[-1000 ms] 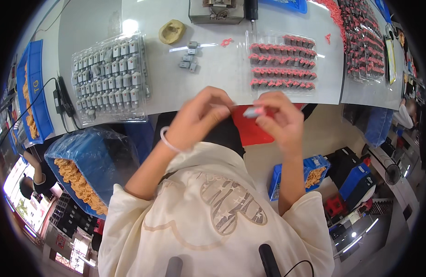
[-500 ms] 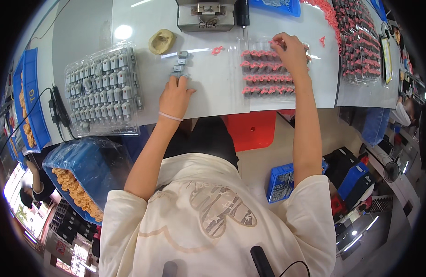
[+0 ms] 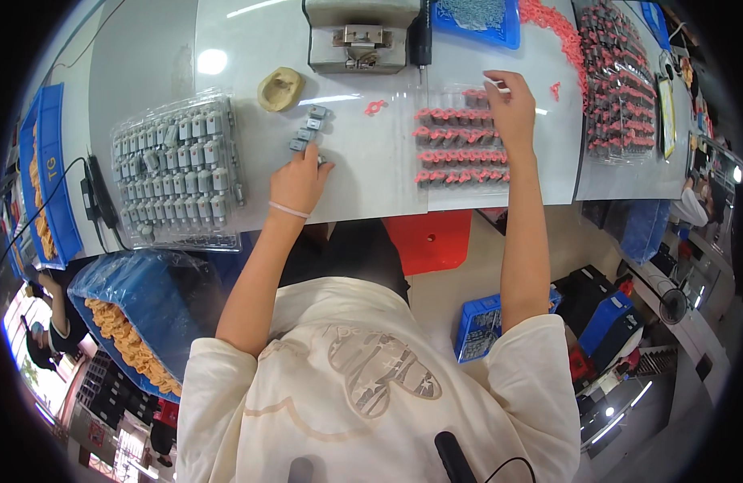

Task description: Attaching plastic components to small electric motors and arranging them into storage trays.

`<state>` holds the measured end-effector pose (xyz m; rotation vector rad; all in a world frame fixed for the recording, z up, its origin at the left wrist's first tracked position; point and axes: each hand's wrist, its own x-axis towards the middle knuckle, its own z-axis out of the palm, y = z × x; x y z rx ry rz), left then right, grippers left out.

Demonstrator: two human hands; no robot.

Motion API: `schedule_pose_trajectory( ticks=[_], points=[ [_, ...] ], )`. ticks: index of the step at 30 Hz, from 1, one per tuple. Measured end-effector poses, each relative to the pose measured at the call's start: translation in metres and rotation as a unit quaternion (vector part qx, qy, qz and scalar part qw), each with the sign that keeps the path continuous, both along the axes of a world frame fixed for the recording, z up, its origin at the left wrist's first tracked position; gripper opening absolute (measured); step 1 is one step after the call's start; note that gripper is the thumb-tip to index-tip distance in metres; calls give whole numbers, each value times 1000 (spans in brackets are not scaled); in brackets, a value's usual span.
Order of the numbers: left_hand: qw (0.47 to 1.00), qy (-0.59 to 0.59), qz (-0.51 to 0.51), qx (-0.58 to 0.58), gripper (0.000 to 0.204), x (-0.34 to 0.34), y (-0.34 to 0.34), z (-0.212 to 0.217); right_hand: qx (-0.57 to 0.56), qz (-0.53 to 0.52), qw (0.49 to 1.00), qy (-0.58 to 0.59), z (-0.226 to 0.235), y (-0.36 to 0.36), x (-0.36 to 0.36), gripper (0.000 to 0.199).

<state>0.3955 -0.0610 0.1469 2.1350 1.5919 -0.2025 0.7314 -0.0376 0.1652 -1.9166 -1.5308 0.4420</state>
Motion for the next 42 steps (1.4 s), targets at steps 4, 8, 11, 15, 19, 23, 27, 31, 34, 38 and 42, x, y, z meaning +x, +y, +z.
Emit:
schedule_pose_trajectory(
  ticks=[4, 8, 11, 15, 19, 23, 27, 31, 34, 38, 42],
  points=[
    [979, -197, 18, -51, 26, -14, -7, 3, -63, 160, 985, 26, -10, 3, -59, 17],
    [787, -504, 262, -240, 25, -16, -21, 26, 12, 249, 961, -116, -31, 0, -111, 18],
    [712, -583, 300, -252, 26, -16, -23, 51, 9, 254, 949, -187, -39, 1, -121, 16],
    [626, -630, 351, -298, 28, -15, -20, 84, 43, 269, 934, -233, -47, 5, -121, 11],
    [611, -631, 358, -316, 29, -15, -17, 103, 103, 272, 928, -233, -55, 7, -125, 8],
    [589, -662, 331, -325, 29, -23, -21, 110, 67, 217, 926, -302, -53, 5, -134, 8],
    [671, -657, 262, -222, 30, -17, -25, 115, 39, 182, 930, -316, -48, 4, -136, 12],
    [664, -638, 257, -294, 31, -31, -28, 124, 23, 134, 966, -220, -29, -9, -144, 16],
    [605, -668, 273, -336, 32, -35, -33, 130, -133, 68, 950, 276, 29, -30, -154, 21],
    [586, -683, 283, -332, 31, -28, -40, 136, -129, 61, 833, 534, 104, -65, -171, 21],
    [572, -646, 358, -357, 27, -21, -39, 145, -83, 102, 831, 541, 131, -85, -178, 23]
  ],
)
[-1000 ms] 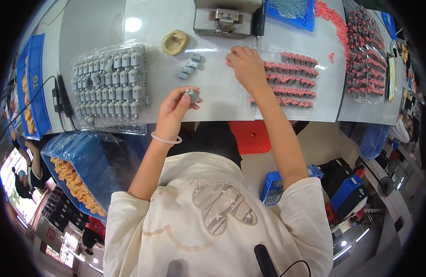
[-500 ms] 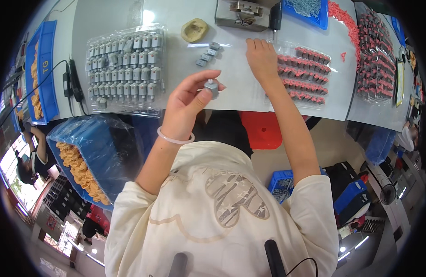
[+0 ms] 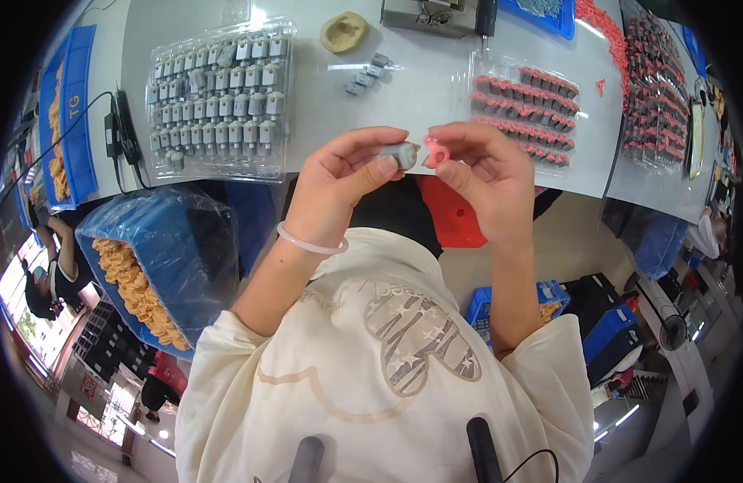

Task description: Attaching plastic components to small electric motors and arranging them into storage trays.

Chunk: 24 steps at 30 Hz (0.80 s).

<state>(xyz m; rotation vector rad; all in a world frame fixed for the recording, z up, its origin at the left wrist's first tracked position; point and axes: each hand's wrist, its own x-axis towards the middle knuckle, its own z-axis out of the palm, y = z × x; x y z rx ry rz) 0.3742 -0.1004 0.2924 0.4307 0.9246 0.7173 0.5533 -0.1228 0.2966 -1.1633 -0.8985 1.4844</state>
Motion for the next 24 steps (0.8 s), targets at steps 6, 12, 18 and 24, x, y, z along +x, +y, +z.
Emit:
schedule_pose_trajectory(
  ticks=[6, 12, 18, 24],
  points=[
    [1000, -21, -10, 8, 25, 2, -6, 4, 83, 10, 992, -93, 7, -13, -7, 26],
    [996, -2, -45, 81, 24, -2, -12, 11, 148, 26, 976, -157, 14, -15, -9, 25],
    [997, -30, -46, 58, 22, -5, -20, 23, 219, 31, 949, -225, 14, -17, -5, 28],
    [993, -57, -16, 106, 21, 0, -27, 28, 241, 71, 951, -183, 16, -18, 3, 29]
  ],
)
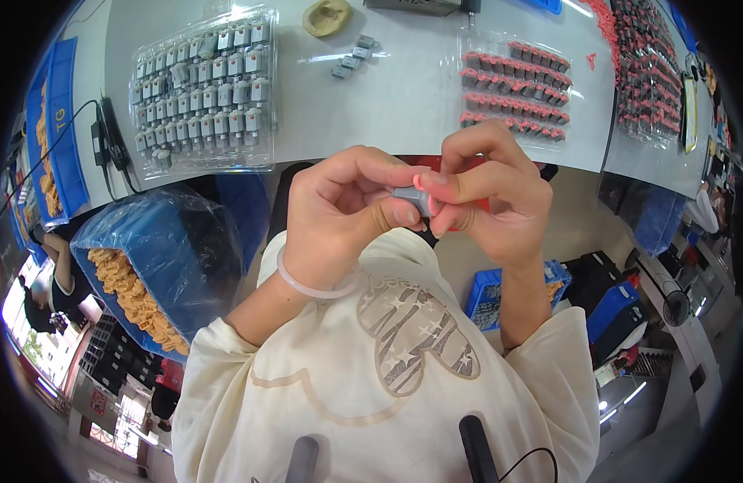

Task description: Attaching plastic components to small electric motors and arranging them into storage trays.

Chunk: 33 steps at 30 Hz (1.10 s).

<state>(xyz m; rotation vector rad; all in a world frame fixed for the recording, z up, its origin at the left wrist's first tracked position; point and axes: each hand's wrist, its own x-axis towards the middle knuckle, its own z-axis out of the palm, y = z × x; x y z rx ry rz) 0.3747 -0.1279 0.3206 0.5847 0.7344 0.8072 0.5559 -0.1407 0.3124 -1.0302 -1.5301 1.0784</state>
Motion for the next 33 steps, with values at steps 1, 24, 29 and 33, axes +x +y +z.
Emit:
schedule_pose_trajectory(
  ticks=[1, 24, 29, 33],
  points=[
    [1000, 3, -1, 17, 21, 1, 0, 1, 0, -2, 1000, -1, 2, -1, 1, 29],
    [985, 121, -119, 40, 34, 21, 39, -65, -221, -83, 972, 23, -41, 24, 67, 36],
    [768, 553, -94, 310, 40, 4, 62, -135, -95, -161, 929, -320, -106, 95, 143, 28],
    [660, 645, -40, 383, 47, 3, 62, -177, -82, -108, 862, -488, -138, 118, 164, 22]
  ],
)
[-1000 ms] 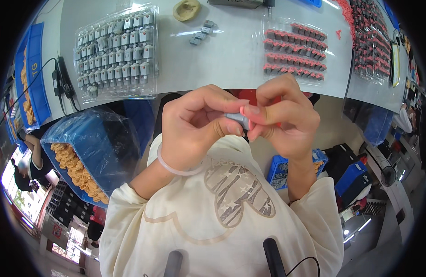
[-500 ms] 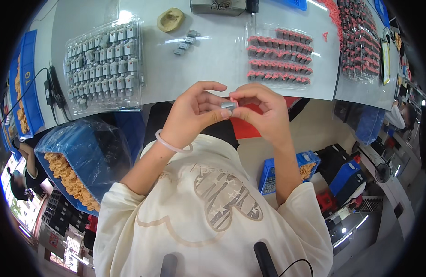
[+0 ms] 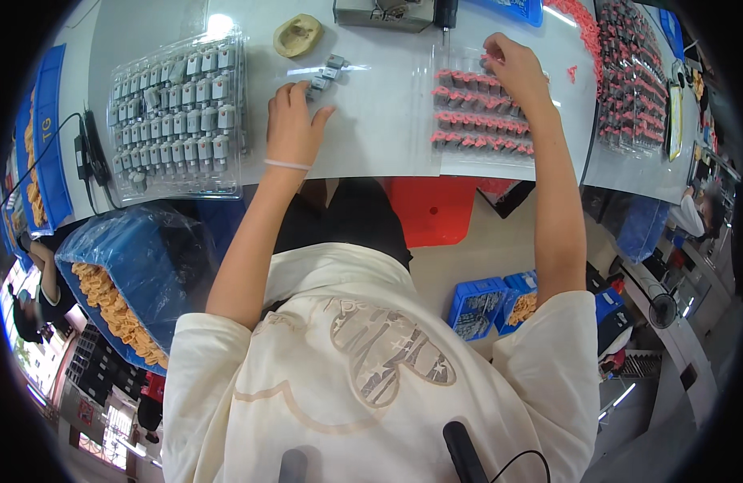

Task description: Attaching plastic components to small electric motors and arranging them into storage trays.

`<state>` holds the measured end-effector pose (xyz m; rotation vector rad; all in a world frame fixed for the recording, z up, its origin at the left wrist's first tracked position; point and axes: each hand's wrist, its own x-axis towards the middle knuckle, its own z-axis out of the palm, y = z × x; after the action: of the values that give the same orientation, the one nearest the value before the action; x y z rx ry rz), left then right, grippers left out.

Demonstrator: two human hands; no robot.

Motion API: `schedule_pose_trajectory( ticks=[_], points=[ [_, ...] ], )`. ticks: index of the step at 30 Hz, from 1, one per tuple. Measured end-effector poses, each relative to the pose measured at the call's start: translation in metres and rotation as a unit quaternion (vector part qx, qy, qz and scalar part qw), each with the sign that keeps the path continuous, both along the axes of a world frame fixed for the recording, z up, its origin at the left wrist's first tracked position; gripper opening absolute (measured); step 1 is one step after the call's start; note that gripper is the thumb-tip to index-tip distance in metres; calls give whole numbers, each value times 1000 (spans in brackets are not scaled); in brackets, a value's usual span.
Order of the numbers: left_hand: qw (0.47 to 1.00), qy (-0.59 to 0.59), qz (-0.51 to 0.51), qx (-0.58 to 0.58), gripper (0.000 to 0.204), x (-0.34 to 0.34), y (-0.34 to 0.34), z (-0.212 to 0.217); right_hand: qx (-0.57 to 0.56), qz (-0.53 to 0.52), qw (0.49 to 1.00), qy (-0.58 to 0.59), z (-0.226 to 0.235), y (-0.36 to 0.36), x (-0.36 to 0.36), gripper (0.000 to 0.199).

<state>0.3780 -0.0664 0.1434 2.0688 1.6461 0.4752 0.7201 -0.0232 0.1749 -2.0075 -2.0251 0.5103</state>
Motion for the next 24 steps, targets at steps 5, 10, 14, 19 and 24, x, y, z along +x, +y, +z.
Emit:
schedule_pose_trajectory(
  ticks=[5, 10, 14, 19, 24],
  points=[
    [998, 2, 53, -27, 45, 8, 9, -8, -46, 38, 997, -52, -12, 1, -3, 13],
    [999, -14, 37, -37, 37, 0, 19, -17, 85, 78, 991, -71, -22, -11, -1, 9],
    [998, -61, 10, 7, 28, -13, 15, -26, 146, 52, 988, -6, -11, -17, 9, 13],
    [997, -67, -23, 26, 24, -16, 18, -26, 122, -222, 965, -67, -25, -21, 125, 22],
    [994, -51, -74, 54, 24, -17, 17, -25, 105, -219, 962, -122, -81, -34, 189, 23]
  ],
)
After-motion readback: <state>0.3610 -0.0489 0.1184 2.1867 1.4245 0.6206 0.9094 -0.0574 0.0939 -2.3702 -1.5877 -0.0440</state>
